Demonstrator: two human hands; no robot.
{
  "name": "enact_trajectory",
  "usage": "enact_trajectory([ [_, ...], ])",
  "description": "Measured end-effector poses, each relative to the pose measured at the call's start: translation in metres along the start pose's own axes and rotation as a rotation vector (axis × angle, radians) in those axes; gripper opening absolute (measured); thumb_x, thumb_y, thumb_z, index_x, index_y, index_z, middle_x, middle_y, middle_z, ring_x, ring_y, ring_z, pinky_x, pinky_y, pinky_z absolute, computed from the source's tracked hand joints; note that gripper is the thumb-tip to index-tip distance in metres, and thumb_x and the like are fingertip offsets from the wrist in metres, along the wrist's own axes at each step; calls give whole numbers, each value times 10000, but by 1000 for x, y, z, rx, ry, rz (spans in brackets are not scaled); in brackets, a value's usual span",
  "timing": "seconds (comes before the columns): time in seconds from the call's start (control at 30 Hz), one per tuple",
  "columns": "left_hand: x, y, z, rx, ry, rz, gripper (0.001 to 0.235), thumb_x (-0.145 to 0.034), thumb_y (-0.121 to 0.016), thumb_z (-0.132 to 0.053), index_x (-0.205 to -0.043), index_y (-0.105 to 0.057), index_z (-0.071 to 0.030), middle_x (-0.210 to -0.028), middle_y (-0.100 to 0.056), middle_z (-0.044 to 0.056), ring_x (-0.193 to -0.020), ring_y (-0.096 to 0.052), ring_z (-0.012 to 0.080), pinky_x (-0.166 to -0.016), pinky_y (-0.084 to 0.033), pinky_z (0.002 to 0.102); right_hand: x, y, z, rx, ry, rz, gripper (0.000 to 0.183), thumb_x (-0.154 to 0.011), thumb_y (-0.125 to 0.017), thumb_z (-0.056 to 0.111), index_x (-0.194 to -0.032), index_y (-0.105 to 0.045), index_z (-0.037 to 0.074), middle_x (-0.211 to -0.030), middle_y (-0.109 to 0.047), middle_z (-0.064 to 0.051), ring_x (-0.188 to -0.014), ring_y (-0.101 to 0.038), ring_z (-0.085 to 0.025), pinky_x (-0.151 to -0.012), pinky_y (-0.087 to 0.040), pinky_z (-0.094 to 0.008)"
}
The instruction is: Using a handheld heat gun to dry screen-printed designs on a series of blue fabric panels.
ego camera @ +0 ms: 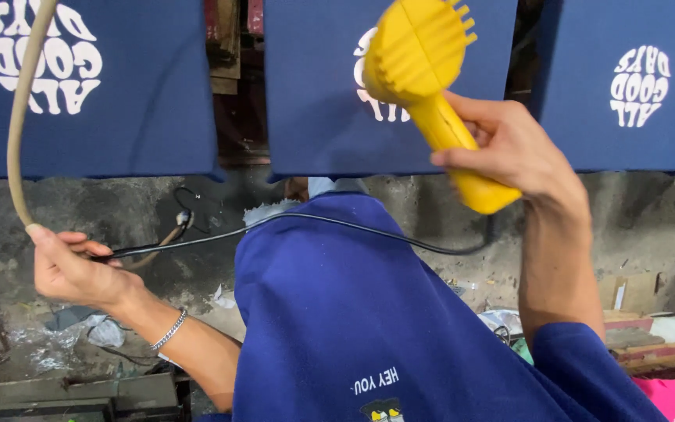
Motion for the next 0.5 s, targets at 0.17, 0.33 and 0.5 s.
enact_trajectory([
  [0.17,9,-13,-10,47,138,-20,505,-998,-634,-528,-739,-620,-94,-491,-461,19,-378,-375,94,-338,-249,234,-2,6,-6,175,-73,6,668,-754,-811,239,-1403,-682,149,-877,-661,15,-684,-628,-104,-603,-505,-271],
  [0.33,10,-26,3,57,121,44,507,-993,-653,-536,-751,-645,-91,-502,-484,12,-390,-433,94,-357,-286,229,16,2,-6,-5,-85,9,633,-796,-746,143,-1416,-630,83,-798,-647,-52,-539,-644,-176,-495,-572,-300],
  [0.5,11,-52,18,44,116,123,503,-1021,-619,-521,-758,-645,-93,-497,-509,26,-381,-445,90,-354,-305,219,18,-5,-8,-20,-137,15,672,-757,-795,119,-1412,-648,83,-797,-712,-56,-543,-693,-177,-472,-592,-301],
])
Point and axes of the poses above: each hand's wrist, its own x-axis away from the middle knuckle, its own y-axis out of the back of the hand, z = x × y, the point moved 5 cm from there along -x, towards the middle knuckle
